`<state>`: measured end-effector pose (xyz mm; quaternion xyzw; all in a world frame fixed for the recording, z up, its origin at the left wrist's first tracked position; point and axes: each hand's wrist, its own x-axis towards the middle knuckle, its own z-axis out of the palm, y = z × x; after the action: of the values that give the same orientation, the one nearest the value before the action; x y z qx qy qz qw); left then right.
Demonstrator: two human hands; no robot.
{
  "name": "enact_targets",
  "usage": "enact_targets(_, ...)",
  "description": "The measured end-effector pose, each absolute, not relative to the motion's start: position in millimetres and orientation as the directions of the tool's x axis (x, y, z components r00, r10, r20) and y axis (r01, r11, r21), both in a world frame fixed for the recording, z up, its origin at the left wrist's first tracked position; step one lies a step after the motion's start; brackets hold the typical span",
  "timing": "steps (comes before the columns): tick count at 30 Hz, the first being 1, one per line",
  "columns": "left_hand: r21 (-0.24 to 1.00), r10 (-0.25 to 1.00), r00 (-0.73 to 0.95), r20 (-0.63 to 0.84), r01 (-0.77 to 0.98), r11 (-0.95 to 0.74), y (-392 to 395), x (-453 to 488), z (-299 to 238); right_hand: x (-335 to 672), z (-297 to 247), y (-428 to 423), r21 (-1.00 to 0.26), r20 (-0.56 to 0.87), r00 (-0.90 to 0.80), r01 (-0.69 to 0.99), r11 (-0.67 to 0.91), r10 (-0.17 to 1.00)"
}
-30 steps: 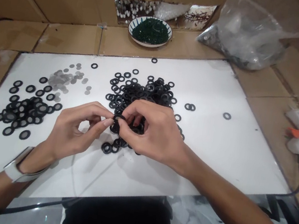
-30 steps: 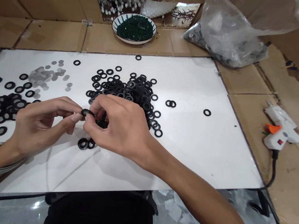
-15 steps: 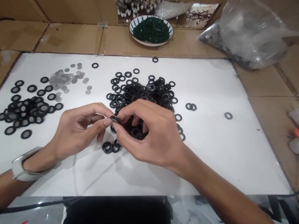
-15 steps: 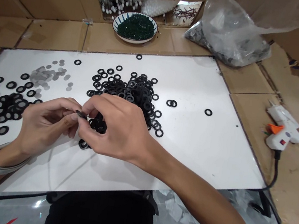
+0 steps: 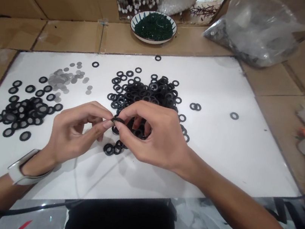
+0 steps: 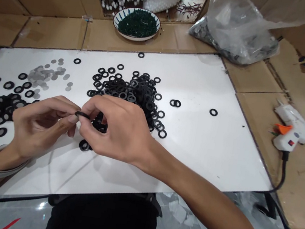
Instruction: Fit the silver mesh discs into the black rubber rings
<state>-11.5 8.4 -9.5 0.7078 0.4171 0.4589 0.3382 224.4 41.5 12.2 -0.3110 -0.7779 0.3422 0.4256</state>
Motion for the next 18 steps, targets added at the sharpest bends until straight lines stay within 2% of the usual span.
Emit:
enact_targets(8,0.825,0.881,0.231,0.412,0.316,-0.469,5.7,-9.6,-10.3,224.0,14.1,40.0,-0.808,0.417,-0.423,0.233,0.541,0.805)
enact_targets(18,0.779,0.872,0.196,0.448,0.394,-0.489,2.2,-6.5,-8.5,224.1,16.6,42.1,-0.852,0.373,-0.430,0.192,0.487,0.822)
